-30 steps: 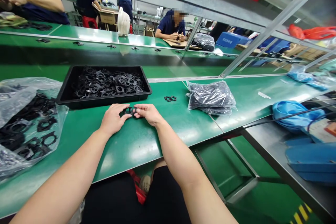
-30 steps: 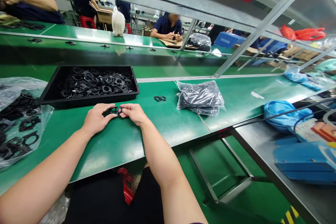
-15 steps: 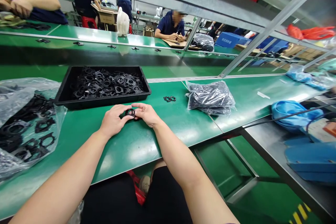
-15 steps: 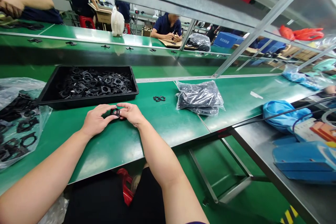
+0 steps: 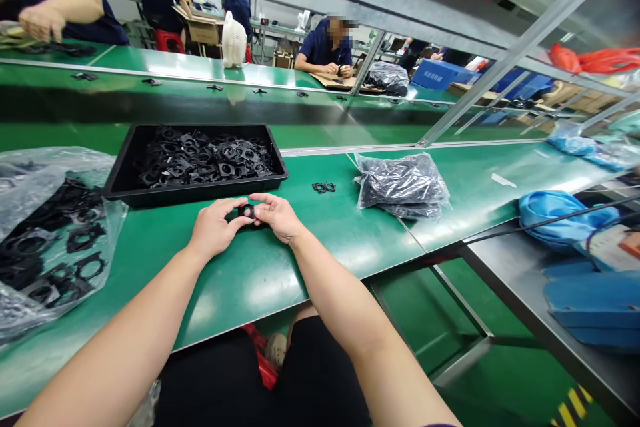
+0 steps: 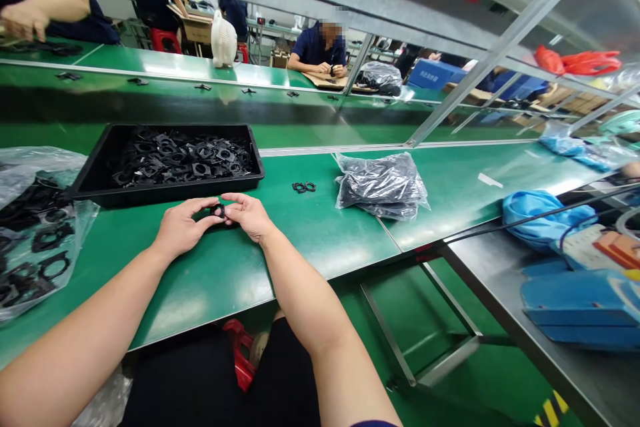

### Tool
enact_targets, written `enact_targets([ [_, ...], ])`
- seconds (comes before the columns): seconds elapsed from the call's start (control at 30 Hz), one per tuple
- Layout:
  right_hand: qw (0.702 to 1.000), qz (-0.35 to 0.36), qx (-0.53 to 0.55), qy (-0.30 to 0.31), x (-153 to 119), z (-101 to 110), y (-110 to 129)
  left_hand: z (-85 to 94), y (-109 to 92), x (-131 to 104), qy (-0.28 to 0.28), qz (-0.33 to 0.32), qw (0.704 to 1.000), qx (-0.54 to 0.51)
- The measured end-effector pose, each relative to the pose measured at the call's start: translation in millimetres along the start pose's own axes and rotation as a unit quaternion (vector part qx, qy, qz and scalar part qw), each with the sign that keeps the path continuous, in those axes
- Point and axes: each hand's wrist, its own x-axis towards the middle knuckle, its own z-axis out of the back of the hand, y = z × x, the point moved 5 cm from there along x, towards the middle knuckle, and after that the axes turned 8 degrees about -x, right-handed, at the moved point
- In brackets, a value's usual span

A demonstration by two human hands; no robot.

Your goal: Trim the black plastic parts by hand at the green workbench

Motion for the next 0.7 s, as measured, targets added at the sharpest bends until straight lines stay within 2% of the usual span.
enact_targets([
  [0.27,0.999,0.031,-0.036,-0.013,0.7,-1.2,2.5,-0.9,-1.4,0.6,-0.006,-0.012,1.000,-0.007],
  [0.7,0.999,-0.005,-0.043,0.003,-1.6,0.7,1.8,-2.5,-3.5,-1.9,-0.001,-0.015,1.000,-0.014],
])
